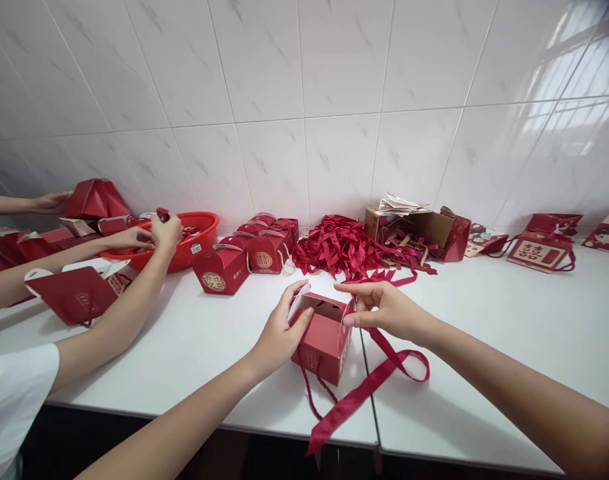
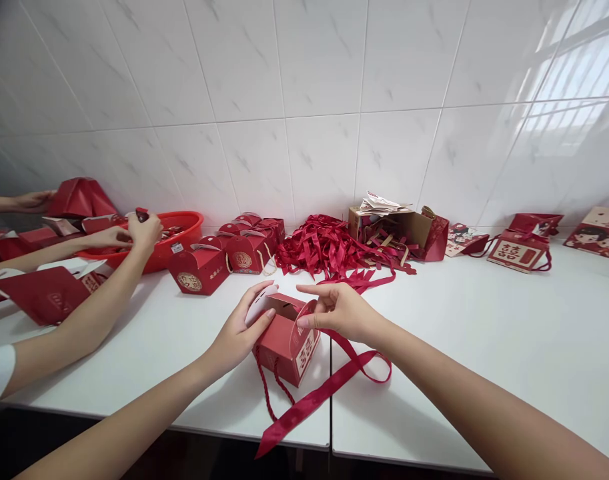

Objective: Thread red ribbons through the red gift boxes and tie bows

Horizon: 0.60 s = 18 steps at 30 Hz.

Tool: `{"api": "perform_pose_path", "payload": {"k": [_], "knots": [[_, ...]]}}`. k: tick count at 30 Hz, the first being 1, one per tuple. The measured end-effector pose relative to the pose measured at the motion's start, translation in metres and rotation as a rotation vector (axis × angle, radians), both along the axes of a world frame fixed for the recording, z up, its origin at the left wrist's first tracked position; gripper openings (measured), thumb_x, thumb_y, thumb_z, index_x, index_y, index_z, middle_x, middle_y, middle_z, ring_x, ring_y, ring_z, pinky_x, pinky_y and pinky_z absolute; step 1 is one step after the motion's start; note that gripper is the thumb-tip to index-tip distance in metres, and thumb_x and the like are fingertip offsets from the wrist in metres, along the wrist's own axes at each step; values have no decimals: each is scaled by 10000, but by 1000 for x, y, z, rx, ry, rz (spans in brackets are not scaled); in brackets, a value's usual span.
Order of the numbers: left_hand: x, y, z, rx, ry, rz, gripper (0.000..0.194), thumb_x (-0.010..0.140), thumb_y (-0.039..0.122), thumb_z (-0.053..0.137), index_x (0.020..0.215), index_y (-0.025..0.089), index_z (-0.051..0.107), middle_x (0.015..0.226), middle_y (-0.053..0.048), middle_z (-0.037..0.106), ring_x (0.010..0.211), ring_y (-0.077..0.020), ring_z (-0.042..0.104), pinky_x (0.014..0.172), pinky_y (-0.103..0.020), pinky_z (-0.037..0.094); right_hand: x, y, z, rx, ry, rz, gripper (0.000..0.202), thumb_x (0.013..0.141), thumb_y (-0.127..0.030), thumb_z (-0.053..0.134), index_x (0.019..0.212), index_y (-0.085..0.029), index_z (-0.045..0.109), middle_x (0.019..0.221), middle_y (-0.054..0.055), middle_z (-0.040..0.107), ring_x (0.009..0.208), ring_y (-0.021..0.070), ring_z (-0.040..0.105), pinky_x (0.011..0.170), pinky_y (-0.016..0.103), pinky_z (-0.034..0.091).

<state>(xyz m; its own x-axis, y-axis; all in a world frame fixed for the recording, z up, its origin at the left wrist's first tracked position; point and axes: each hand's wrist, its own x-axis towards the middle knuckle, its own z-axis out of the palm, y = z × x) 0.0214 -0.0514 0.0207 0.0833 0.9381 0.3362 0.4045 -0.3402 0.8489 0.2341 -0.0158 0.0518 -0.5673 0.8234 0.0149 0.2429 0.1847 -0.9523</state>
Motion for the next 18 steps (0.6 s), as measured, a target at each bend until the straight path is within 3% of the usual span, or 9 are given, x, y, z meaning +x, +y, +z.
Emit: {"api": "perform_pose_path", "payload": {"k": [7, 12, 15, 18], "knots": [[-3, -2, -2, 37, 94, -19, 418, 873, 288, 471, 1279, 236, 388, 1373, -75, 448, 1294, -221, 400, 1096, -377, 312, 9, 6, 14, 86, -48, 235, 299, 705, -388, 711, 923, -185, 724, 843, 39, 691, 777, 170, 592, 723, 295, 447], [-3, -3, -1, 27, 89, -20, 412, 872, 279, 466, 1275, 237, 389, 1378, -75, 446, 1299, -211, 400, 1101, -373, 311, 12, 2, 16, -17, 4, 282, 249, 759, -417, 661, 848, -191, 714, 842, 34, 678, 810, 163, 599, 764, 299, 449], [-3, -1, 0, 15, 65, -14, 418, 870, 277, 470, 1278, 232, 393, 1382, -74, 445, 1299, -204, 401, 1093, -354, 322, 13, -1, 19, -22, 33, 192, 253, 749, -430, 670, 799, -188, 724, 844, 43, 663, 834, 171, 589, 804, 322, 440], [-3, 0, 2, -12, 43, -13, 430, 861, 280, 483, 1279, 230, 395, 1389, -74, 440, 1312, -206, 383, 1087, -352, 326, 24, -8, 35, 136, 150, -18, 224, 710, -430, 707, 725, -206, 724, 971, 56, 648, 931, 197, 579, 811, 342, 439]]}}
